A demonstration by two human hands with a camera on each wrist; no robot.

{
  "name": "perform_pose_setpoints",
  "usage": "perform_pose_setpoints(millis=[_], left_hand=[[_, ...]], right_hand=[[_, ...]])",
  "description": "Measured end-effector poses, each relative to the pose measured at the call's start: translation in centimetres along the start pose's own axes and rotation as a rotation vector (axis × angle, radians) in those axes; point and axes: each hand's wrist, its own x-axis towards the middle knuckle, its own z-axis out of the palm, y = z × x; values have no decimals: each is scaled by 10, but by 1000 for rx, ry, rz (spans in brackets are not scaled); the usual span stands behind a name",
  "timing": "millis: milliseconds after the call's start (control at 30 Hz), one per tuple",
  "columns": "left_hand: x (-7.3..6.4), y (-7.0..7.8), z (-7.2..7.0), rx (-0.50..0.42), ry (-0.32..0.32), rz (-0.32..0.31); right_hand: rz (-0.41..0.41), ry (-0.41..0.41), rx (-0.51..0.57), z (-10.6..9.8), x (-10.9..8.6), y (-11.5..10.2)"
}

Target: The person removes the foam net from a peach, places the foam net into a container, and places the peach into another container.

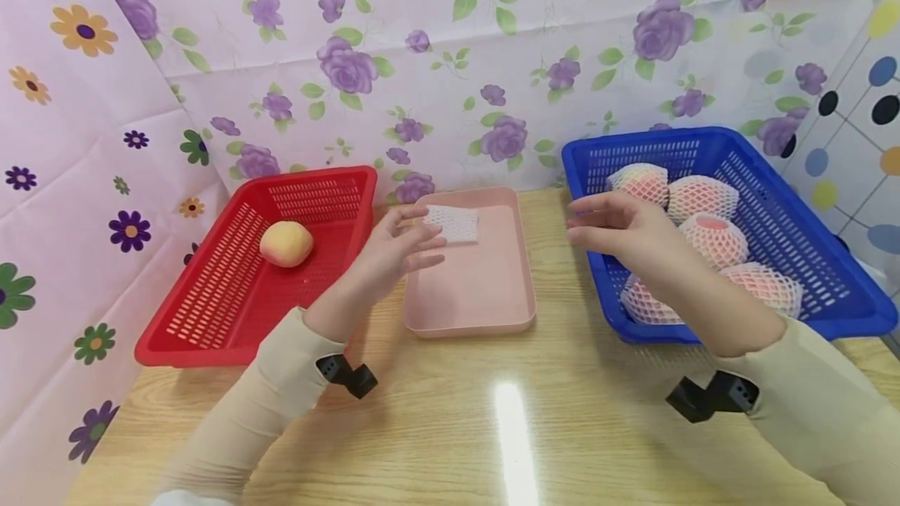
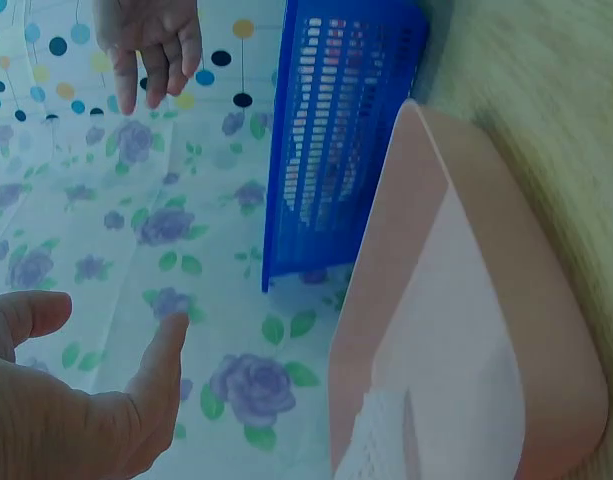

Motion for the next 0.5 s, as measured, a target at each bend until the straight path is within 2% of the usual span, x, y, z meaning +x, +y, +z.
perform_pose_setpoints(millis=[100,300,500], left_hand=[[-4,-5,10,-8,-38,-12],[-11,-12,28,-5,-123,-5],[-16,-17,44,-13,-170,1]], right_hand=[[-3,15,7,-8,-5,9],[10,81,-101,-19,-17,20],[-1,95,-117,-29,-26,36]])
